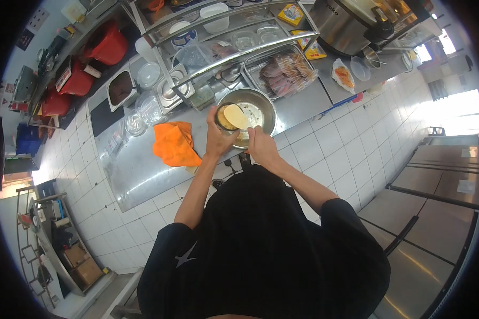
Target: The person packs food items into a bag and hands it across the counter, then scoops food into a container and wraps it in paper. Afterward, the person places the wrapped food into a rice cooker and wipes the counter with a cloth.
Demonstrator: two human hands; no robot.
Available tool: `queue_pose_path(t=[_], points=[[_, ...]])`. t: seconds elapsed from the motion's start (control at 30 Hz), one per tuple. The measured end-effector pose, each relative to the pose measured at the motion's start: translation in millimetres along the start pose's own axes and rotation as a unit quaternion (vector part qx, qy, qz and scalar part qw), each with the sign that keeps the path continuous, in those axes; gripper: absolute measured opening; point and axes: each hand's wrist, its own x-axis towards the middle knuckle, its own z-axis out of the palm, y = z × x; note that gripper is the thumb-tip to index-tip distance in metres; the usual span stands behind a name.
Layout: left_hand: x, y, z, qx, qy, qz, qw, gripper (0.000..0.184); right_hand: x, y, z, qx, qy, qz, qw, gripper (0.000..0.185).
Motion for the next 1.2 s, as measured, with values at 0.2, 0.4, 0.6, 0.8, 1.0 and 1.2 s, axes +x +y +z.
queue_pose_path(t=[0.2, 0.4, 0.6, 0.8, 1.0, 1.2], points=[[-18, -20, -4, -0.003, 0.000, -0.035, 0.999, 0.105, -2, -15, 5, -0.006, -0.039, 0.018, 0.999, 0.042], [-32, -24, -50, 0.122, 0.113, -0.024, 0.986, 0.104, 47, 28, -25, -0.073, -0.021, 0.017, 0.997, 0.032], [-56, -80, -50, 0.112, 0.127, -0.078, 0.982, 0.095, 67, 46, 0, -0.266, -0.089, -0.098, 0.955, 0.028], [-65, -71, -46, 0.097, 0.121, -0.131, 0.979, 0.090, 54, 2, -26, -0.310, -0.187, -0.171, 0.916, 0.032], [-116, -58, -30, 0.128, 0.183, -0.136, 0.965, 0.057, 64, 15, -3, -0.311, -0.177, -0.184, 0.916, 0.027], [-111, -45, 11, -0.083, 0.093, -0.264, 0.956, 0.020, 51, 10, -18, -0.322, -0.179, -0.166, 0.915, 0.022]])
